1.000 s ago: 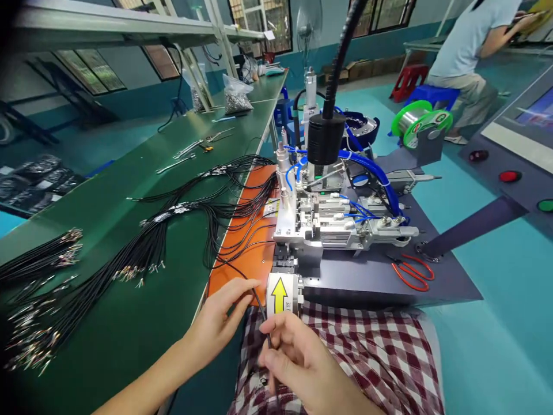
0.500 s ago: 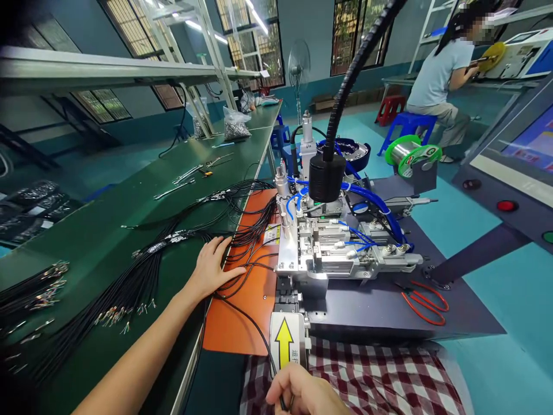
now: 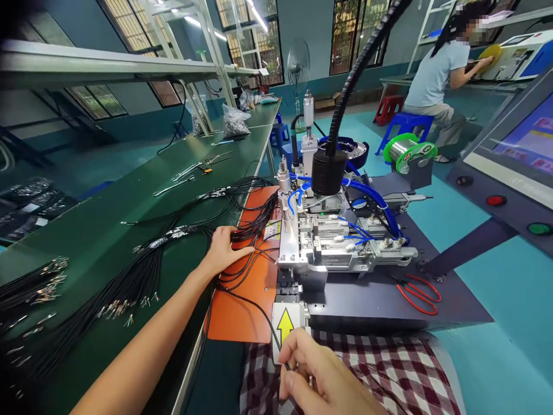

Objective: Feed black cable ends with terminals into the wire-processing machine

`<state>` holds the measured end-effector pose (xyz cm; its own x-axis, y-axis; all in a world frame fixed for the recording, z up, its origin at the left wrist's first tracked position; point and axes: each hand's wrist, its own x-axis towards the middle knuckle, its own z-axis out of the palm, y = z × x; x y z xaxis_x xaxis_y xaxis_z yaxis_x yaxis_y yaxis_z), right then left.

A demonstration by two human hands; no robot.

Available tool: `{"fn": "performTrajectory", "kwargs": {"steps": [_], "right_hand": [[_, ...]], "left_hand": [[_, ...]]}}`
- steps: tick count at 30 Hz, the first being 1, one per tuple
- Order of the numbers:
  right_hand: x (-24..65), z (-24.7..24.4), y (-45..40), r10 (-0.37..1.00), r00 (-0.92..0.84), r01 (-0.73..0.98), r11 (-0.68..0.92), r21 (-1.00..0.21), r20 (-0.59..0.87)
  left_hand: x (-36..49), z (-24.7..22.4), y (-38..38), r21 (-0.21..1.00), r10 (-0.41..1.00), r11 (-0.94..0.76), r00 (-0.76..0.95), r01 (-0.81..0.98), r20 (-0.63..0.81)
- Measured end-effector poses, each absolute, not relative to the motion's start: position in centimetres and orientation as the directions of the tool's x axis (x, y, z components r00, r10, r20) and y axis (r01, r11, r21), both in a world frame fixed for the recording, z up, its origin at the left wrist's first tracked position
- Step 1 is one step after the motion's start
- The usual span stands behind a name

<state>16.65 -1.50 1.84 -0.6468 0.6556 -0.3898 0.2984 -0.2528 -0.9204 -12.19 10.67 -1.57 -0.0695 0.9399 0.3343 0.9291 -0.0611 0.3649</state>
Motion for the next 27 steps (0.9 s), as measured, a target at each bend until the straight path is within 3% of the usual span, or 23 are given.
{"fn": "performTrajectory", "kwargs": {"steps": [3,5,7,10,15,18,21,24,27], "right_hand": [[17.4,2.7,-0.7,0.651,-0.669,0.355,-0.145,-0.924,-0.359],[17.7,2.4,0.2,0.624,-0.709,0.299,-0.156,-0.941,-0.329],[18.0,1.4,1.5,0.635,-0.718,0.162,-0.244,-0.956,-0.284],[18.6,-0.3,3.1,0.748,-0.609,0.05,-0.296,-0.954,-0.264],[19.3,-1.1,2.9,0.813,-0.535,0.083,-0.222,-0.972,-0.231],[18.5,-0.6,2.0,0.819,-0.502,0.149,-0.232,-0.961,-0.276],[17.5,-0.2,1.7,0.854,-0.471,0.186,-0.147,-0.971,-0.22],[16.7,0.2,2.0,0.845,-0.52,0.198,-0.028,-0.98,-0.129],[16.5,0.3,2.4,0.802,-0.585,0.153,-0.037,-0.988,-0.12]], "left_hand": [[-8.7,1.6,5.7,0.401,0.932,-0.193,0.04,0.896,0.359],[-6.1,3.0,2.0,0.536,0.919,-0.393,0.332,0.748,0.21],[-4.3,3.5,-0.8,0.654,0.876,-0.363,0.483,0.664,-0.004],[-4.1,2.7,-2.4,0.703,0.909,-0.187,0.392,0.686,-0.14],[-6.1,0.8,-2.5,0.659,0.96,-0.048,0.217,0.75,-0.178],[-6.0,0.8,-2.7,0.618,0.967,-0.041,0.186,0.785,-0.172],[-4.9,1.5,-2.9,0.602,0.953,-0.084,0.241,0.794,-0.185],[-3.1,2.4,-2.4,0.692,0.951,-0.129,0.287,0.711,-0.117],[-1.4,2.8,-1.5,0.779,0.938,-0.15,0.337,0.609,-0.083]]}}
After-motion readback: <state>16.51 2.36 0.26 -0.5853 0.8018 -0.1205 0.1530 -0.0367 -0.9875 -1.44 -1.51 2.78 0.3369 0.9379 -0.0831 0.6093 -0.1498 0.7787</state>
